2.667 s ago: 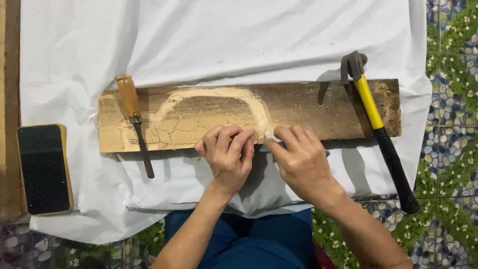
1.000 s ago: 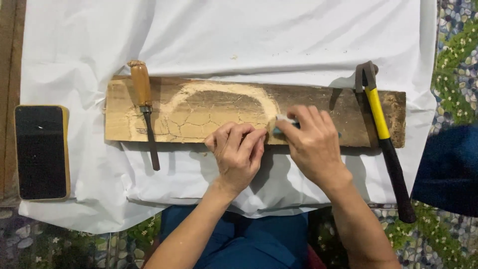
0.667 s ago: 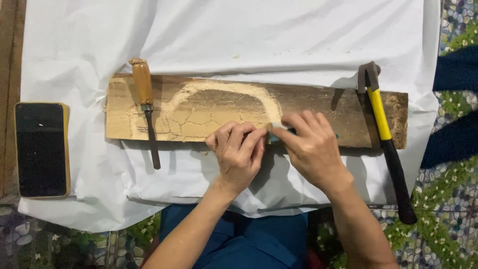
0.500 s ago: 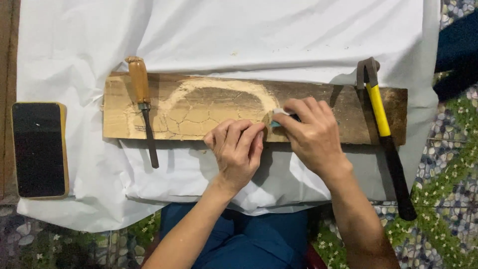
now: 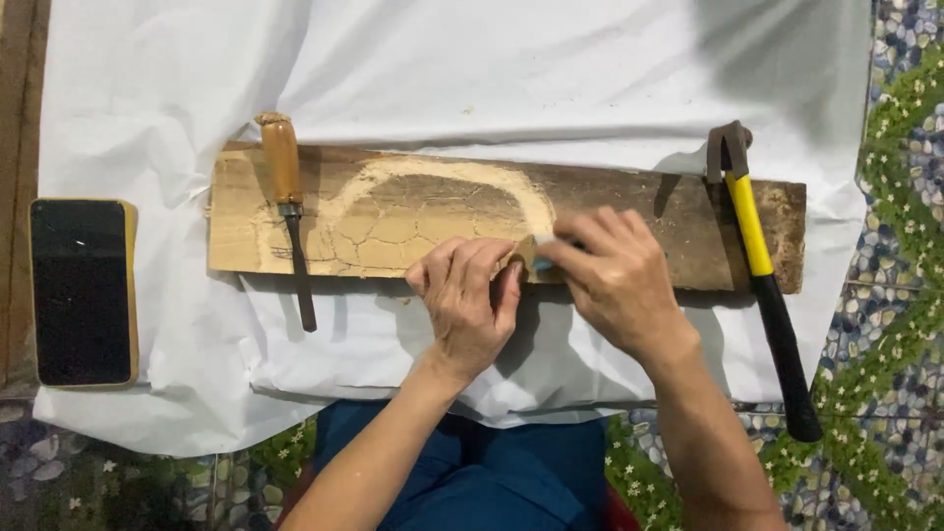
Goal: The person rubs a piece of sandpaper against a wooden board by hand, with a hammer and a chisel lying nearby.
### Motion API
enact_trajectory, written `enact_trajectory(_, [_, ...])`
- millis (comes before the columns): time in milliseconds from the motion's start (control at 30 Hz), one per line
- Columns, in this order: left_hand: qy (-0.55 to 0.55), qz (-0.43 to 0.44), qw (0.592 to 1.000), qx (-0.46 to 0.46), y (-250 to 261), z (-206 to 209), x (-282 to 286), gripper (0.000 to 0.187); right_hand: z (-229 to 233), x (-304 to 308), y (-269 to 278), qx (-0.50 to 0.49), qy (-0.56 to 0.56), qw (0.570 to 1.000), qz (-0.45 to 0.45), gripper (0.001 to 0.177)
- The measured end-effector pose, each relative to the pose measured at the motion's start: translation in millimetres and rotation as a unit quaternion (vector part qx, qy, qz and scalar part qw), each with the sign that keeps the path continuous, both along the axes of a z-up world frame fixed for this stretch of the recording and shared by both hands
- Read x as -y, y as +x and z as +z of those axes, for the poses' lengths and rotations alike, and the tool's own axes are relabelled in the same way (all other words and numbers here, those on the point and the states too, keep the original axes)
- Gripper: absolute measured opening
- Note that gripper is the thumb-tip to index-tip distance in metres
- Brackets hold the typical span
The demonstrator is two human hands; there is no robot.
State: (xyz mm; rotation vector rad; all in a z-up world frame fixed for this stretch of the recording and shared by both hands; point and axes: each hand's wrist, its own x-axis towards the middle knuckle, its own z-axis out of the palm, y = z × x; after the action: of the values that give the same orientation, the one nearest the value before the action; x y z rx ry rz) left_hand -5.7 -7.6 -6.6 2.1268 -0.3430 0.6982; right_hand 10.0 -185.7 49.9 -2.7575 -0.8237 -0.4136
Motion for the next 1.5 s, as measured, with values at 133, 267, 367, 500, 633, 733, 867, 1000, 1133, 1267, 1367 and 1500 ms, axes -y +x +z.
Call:
enact_trajectory(133, [0.0, -0.002, 1.0, 0.002, 0.5, 2.1, -1.4, 0.021, 4.9, -2.5, 3.6, 0.023, -0.001, 1.0, -0.008, 0.011])
enact_trajectory(267, [0.004, 0.002, 1.0, -0.001, 0.0, 2.6, -0.9, 0.02, 11.4, -3.2, 3.8, 0.01, 0.0, 1.0, 0.0, 0.011])
enact_trajectory(367, [0.006, 0.002, 1.0, -0.001, -0.7, 1.6, -0.4, 0.02, 3.8, -2.1, 1.4, 0.016, -0.001, 1.0, -0.006, 0.011])
enact_trajectory(500, [0.01, 0.004, 1.0, -0.004, -0.3, 3.1, -1.0, 0.02, 18.6, -7.4, -0.8, -0.022, 0.012, 1.0, -0.005, 0.013])
enact_trajectory(633, [0.016, 0.006, 1.0, -0.004, 0.5, 3.1, -1.0, 0.021, 10.0, -4.8, 1.7, 0.006, 0.011, 1.0, -0.01, 0.011])
enact_trajectory(733, [0.002, -0.003, 1.0, -0.014, -0.7, 3.7, -2.1, 0.02, 15.9, -5.6, -3.6, -0.024, 0.012, 1.0, 0.005, 0.014])
enact_trajectory(867, [0.012, -0.004, 1.0, -0.013, -1.6, 2.6, -1.7, 0.021, 2.7, -2.8, 4.4, -0.001, 0.011, 1.0, -0.017, 0.01])
enact_trajectory(1000, [0.011, -0.002, 1.0, -0.007, 0.3, 2.9, -2.6, 0.019, 7.2, -4.7, -6.3, -0.021, 0.007, 1.0, -0.011, 0.013])
enact_trajectory(1133, [0.006, -0.001, 1.0, -0.011, -1.8, -1.3, -0.6, 0.02, 9.1, 21.2, -23.3, -0.034, 0.08, 0.994, -0.068, 0.014])
enact_trajectory(1267, [0.006, -0.002, 1.0, -0.004, 0.3, -1.4, -1.7, 0.02, -16.4, 24.6, -42.0, -0.026, 0.117, 0.986, -0.113, 0.019])
enact_trajectory(1367, [0.008, -0.003, 1.0, -0.003, 0.1, -0.2, -1.8, 0.019, -8.8, 4.4, -43.6, 0.004, 0.083, 0.991, -0.109, 0.019])
enact_trajectory(1500, [0.008, -0.003, 1.0, 0.006, 1.0, 3.5, -1.9, 0.018, -5.9, -8.9, -42.8, 0.022, 0.007, 0.993, -0.113, 0.016])
